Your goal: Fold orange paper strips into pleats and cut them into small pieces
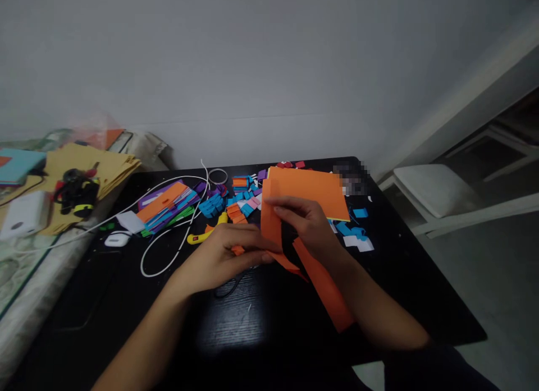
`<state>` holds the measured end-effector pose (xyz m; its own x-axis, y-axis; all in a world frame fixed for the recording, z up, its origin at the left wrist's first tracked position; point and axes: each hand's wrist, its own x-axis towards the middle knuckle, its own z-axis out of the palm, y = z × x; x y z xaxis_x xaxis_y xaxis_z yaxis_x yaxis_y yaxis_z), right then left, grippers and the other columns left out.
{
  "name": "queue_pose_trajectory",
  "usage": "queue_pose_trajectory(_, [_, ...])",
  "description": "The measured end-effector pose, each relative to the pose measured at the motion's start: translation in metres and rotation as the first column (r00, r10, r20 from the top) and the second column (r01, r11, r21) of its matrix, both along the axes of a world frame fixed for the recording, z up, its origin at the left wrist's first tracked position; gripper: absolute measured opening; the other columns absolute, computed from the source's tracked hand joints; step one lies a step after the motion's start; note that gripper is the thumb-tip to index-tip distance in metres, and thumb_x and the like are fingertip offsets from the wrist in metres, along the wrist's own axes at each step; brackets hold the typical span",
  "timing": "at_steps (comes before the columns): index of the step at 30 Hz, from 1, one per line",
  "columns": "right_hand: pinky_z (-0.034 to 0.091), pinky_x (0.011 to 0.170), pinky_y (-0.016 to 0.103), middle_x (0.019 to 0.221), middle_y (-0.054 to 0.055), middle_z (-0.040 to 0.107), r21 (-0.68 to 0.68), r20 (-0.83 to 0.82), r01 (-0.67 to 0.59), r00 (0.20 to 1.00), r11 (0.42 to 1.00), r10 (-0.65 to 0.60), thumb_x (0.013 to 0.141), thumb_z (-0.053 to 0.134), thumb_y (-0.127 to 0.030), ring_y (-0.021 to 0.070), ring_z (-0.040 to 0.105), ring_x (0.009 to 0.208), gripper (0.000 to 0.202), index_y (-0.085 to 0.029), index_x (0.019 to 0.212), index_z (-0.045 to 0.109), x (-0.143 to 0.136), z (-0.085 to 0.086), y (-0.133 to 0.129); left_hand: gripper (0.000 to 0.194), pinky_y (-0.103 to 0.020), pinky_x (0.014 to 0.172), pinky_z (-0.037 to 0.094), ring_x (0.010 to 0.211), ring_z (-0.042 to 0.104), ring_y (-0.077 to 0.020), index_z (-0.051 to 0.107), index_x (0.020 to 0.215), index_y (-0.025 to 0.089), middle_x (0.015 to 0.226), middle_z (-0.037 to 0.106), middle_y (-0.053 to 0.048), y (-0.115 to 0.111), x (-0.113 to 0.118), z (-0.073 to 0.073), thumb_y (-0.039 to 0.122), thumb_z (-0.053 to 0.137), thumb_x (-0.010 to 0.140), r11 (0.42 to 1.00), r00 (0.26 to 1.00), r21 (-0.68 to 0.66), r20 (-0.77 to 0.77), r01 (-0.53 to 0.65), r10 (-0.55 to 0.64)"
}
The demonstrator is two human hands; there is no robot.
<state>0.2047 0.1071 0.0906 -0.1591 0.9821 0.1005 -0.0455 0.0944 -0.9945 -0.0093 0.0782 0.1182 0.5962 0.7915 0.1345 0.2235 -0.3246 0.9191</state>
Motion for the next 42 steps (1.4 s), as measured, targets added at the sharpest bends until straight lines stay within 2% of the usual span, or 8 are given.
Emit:
queue_pose_trajectory(5, [0.064, 0.096, 0.043, 0.102, 0.003, 0.086, 0.009, -0.076, 0.058, 0.995, 0.998, -0.058, 0.083, 0.086, -0.035, 0.0239, 0.08, 0.101, 0.018, -0.026, 0.099, 0.086, 0.002, -0.003, 0.004, 0.015, -0.027, 0.075, 0.053, 0.08, 0.072, -0.0164, 0.087, 0.106, 0.027, 0.091, 0.08, -0.005, -0.001, -0.002, 0.001, 0.023, 0.076, 0.098, 0.997, 0.996, 0.005, 0.029, 0.08, -0.08])
queue_pose_trajectory(10, [0.066, 0.085, 0.038, 0.095, 0.004, 0.084, 0.06, -0.073, 0.117, 0.991, 0.991, -0.113, 0.081, 0.088, -0.031, 0.0212, 0.079, 0.091, 0.016, -0.023, 0.095, 0.083, 0.0, -0.005, 0.003, 0.012, -0.026, 0.068, 0.049, 0.079, 0.06, -0.016, 0.089, 0.103, 0.031, 0.083, 0.059, -0.002, -0.003, -0.001, 0.002, 0.03, 0.081, 0.094, 0.982, 0.999, 0.186, 0.032, -0.025, 0.02])
queue_pose_trajectory(14, [0.064, 0.082, 0.035, 0.1, 0.004, 0.084, 0.093, -0.053, 0.115, 0.992, 0.989, -0.11, 0.084, 0.087, -0.031, 0.0202, 0.079, 0.09, 0.02, -0.024, 0.102, 0.082, -0.001, -0.007, 0.003, 0.017, -0.029, 0.076, 0.053, 0.091, 0.063, -0.0184, 0.088, 0.102, 0.032, 0.094, 0.061, -0.004, -0.01, -0.002, 0.007, 0.021, 0.076, 0.097, 0.951, 0.995, 0.299, 0.077, -0.083, 0.063])
queue_pose_trajectory(18, [0.061, 0.1, 0.044, 0.117, 0.008, 0.082, 0.159, 0.108, 0.048, 0.992, 0.986, -0.066, 0.098, 0.072, -0.042, 0.0259, 0.076, 0.113, 0.023, -0.026, 0.109, 0.082, 0.001, -0.007, 0.004, 0.026, -0.031, 0.082, 0.056, 0.098, 0.068, -0.0196, 0.086, 0.094, 0.031, 0.108, 0.069, -0.005, -0.012, -0.006, 0.008, 0.01, 0.071, 0.096, 0.915, 0.98, 0.363, 0.159, -0.174, 0.123])
queue_pose_trajectory(23, [0.032, 0.129, 0.059, 0.159, 0.009, 0.06, 0.179, 0.323, -0.217, 0.934, 0.96, 0.151, 0.106, 0.056, -0.06, 0.0344, 0.043, 0.158, 0.043, -0.029, 0.112, 0.085, 0.002, -0.002, -0.003, 0.018, -0.03, 0.082, 0.059, 0.092, 0.072, -0.0185, 0.084, 0.095, 0.027, 0.1, 0.077, -0.003, -0.004, -0.008, 0.0, 0.011, 0.083, 0.087, 0.839, 0.903, 0.367, 0.313, -0.401, 0.295])
queue_pose_trajectory(29, [0.061, 0.089, 0.039, 0.104, 0.006, 0.082, 0.084, 0.186, -0.341, 0.928, 0.936, 0.322, 0.096, 0.077, -0.045, 0.0233, 0.077, 0.095, 0.038, -0.023, 0.127, 0.077, -0.008, -0.002, -0.016, 0.007, -0.023, 0.056, 0.047, 0.059, 0.059, -0.0102, 0.081, 0.081, 0.022, 0.073, 0.069, 0.003, 0.0, 0.002, -0.01, 0.018, 0.086, 0.084, 0.792, 0.779, 0.115, 0.312, -0.599, 0.544])
queue_pose_trajectory(35, [0.057, 0.072, 0.03, 0.088, 0.003, 0.079, 0.059, 0.161, -0.262, 0.955, 0.963, 0.25, 0.097, 0.072, -0.038, 0.0192, 0.072, 0.082, 0.02, -0.02, 0.1, 0.082, -0.009, -0.007, -0.012, 0.016, -0.028, 0.073, 0.055, 0.09, 0.071, -0.0185, 0.085, 0.09, 0.026, 0.098, 0.076, -0.005, 0.002, 0.002, -0.01, 0.011, 0.079, 0.086, 0.854, 0.863, 0.215, 0.307, -0.473, 0.401])
queue_pose_trajectory(42, [0.062, 0.076, 0.033, 0.09, 0.003, 0.082, -0.006, -0.062, -0.141, 0.988, 0.99, 0.14, 0.092, 0.077, -0.042, 0.0205, 0.077, 0.085, 0.02, -0.023, 0.097, 0.082, -0.007, -0.002, -0.009, 0.034, -0.026, 0.07, 0.052, 0.084, 0.063, -0.0151, 0.087, 0.099, 0.03, 0.093, 0.063, -0.002, 0.007, 0.002, -0.015, 0.006, 0.064, 0.094, 0.885, 0.946, 0.335, 0.137, -0.323, 0.294])
